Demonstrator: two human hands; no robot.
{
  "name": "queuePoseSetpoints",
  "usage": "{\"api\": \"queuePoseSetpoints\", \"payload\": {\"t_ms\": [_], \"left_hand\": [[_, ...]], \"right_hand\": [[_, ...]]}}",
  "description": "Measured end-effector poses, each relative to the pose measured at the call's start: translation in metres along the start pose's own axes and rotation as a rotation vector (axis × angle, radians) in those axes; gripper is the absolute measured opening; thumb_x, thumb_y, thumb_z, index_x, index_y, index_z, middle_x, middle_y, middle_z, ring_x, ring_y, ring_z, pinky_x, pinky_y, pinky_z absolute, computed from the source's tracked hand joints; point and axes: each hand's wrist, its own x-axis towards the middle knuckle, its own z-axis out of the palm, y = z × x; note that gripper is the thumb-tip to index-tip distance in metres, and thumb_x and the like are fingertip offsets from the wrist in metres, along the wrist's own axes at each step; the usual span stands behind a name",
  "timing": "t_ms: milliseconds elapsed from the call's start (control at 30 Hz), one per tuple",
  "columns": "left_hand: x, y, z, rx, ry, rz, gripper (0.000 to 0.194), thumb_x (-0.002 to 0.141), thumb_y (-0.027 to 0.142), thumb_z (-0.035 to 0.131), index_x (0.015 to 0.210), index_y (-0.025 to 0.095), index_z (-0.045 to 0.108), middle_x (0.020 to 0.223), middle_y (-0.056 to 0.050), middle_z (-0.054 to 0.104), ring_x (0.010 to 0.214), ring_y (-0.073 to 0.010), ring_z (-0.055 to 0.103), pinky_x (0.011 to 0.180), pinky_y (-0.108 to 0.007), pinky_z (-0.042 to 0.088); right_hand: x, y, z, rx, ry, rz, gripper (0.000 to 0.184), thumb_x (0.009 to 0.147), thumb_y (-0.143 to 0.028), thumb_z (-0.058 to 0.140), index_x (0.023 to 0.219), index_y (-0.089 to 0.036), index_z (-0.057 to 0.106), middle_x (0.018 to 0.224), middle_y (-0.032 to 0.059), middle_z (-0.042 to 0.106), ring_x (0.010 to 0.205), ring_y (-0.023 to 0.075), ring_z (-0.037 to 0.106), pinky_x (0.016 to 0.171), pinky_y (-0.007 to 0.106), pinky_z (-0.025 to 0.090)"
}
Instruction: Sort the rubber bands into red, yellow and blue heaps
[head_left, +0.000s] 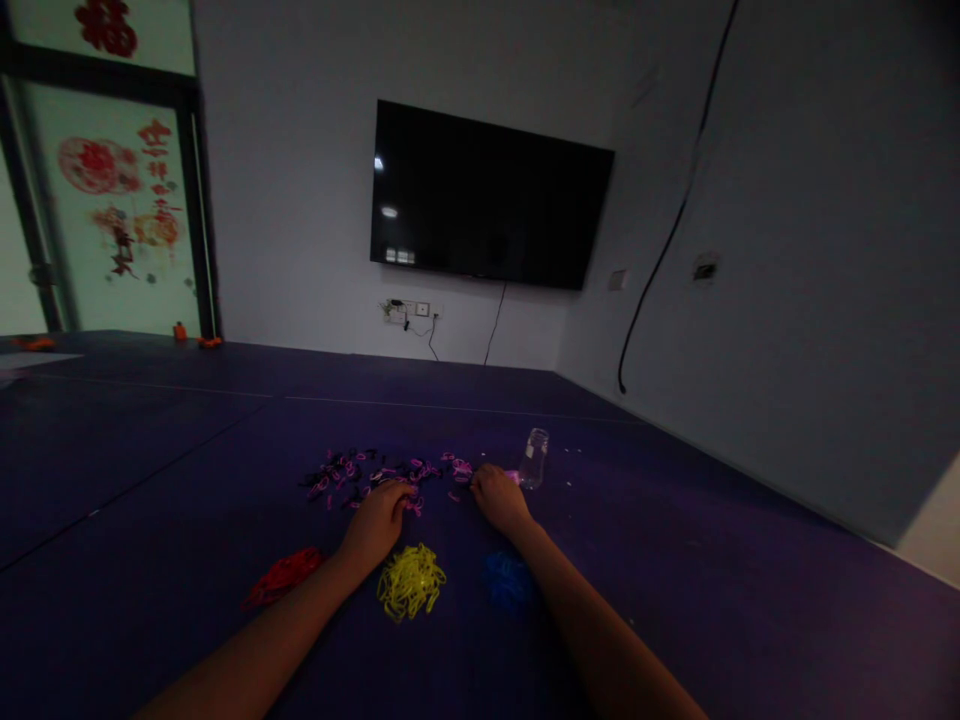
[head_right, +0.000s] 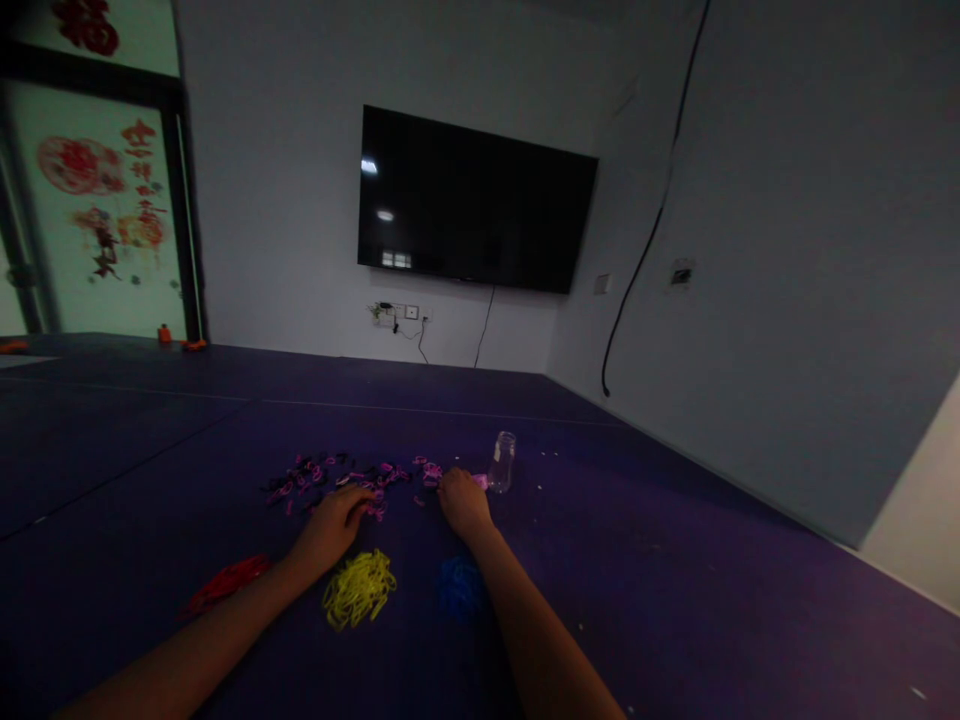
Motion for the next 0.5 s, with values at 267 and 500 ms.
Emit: {"api": "queuePoseSetpoints", "payload": {"t_ms": [267,500], "left_hand": [[0.0001,0.0009,-0.0007,0.018,-0.021,-0.033,0.028,0.077,0.002,0.045,0.087,0.017,0.065,0.094,-0.007,0.069,0.094,-0.0203,0.063,0.085,-0.035,0.049],[0.0003,0.0024,-0.002,0.021,-0.033,-0.041,0.028,0.078,0.002,0.045,0.088,0.018,0.065,0.094,-0.006,0.069,0.096,-0.0205,0.063,0.086,-0.035,0.048]], "right_hand": [[-0.0015,-0.0006,0.0006,0.023,0.018,0.022,0.021,0.091,-0.022,0.043,0.097,-0.012,0.061,0.105,0.0101,0.06,0.1,0.021,0.054,0.083,0.028,0.038],[-0.002,-0.0017,-0.0017,0.049,-0.005,0.043,0.019,0.09,-0.024,0.048,0.095,-0.015,0.063,0.105,0.0085,0.061,0.1,0.0199,0.054,0.083,0.027,0.039]]}}
